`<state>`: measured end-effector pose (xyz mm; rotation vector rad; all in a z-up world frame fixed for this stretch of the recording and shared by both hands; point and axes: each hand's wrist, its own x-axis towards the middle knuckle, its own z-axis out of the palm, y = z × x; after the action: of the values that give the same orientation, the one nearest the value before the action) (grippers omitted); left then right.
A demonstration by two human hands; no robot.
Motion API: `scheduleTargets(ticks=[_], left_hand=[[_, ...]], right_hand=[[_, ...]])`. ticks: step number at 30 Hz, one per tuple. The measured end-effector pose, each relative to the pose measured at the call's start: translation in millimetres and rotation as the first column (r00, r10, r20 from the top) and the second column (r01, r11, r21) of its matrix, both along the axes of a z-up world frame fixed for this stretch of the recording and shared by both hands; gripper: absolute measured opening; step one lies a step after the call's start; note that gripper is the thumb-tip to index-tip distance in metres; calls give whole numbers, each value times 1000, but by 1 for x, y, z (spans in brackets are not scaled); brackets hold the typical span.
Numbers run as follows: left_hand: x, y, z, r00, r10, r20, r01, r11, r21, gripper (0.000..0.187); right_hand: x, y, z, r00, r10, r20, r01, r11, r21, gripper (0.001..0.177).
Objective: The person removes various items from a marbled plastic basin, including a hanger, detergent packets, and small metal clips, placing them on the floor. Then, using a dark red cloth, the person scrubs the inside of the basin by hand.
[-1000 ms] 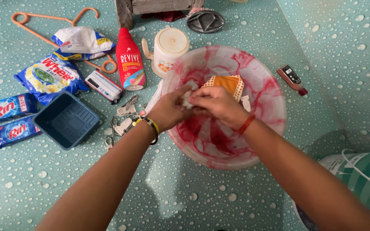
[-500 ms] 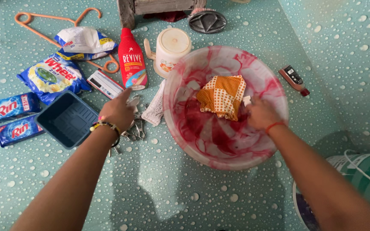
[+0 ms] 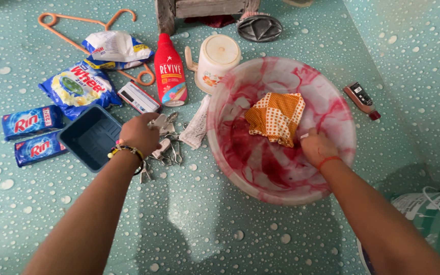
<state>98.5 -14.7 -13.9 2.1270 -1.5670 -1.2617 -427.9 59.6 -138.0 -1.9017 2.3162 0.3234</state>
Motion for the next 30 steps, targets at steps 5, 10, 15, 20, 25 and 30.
scheduleTargets(ticks=[5,10,15,20,25,30], left_hand=[[-4,-16,-34,975,-104,195,136,977,-161,57],[-2,-19,-49,963,-140,230,184,966,-183,58],[-30,-13,-1,891,35,-452,-35,999,7,50],[-52,-10,28,608,47,-793,35,996,86,45],[-36,-10,23,809,20,-588,-26,1000,0,29],[1,0,12,990,100,-96,-108,990,-88,36]], right_hand=[[26,-9,51,971,-33,235,45,998,-45,23],[76,-36,98,399,-25,917,377,916,-139,20],[177,-59,140,-98,-191,977,174,963,206,19],[268,-61,155,-185,-157,970,-98,985,141,28],[272,-66,153,-167,-295,941,-17,955,296,34],[205,-66,123,86,-211,974,187,963,192,31]])
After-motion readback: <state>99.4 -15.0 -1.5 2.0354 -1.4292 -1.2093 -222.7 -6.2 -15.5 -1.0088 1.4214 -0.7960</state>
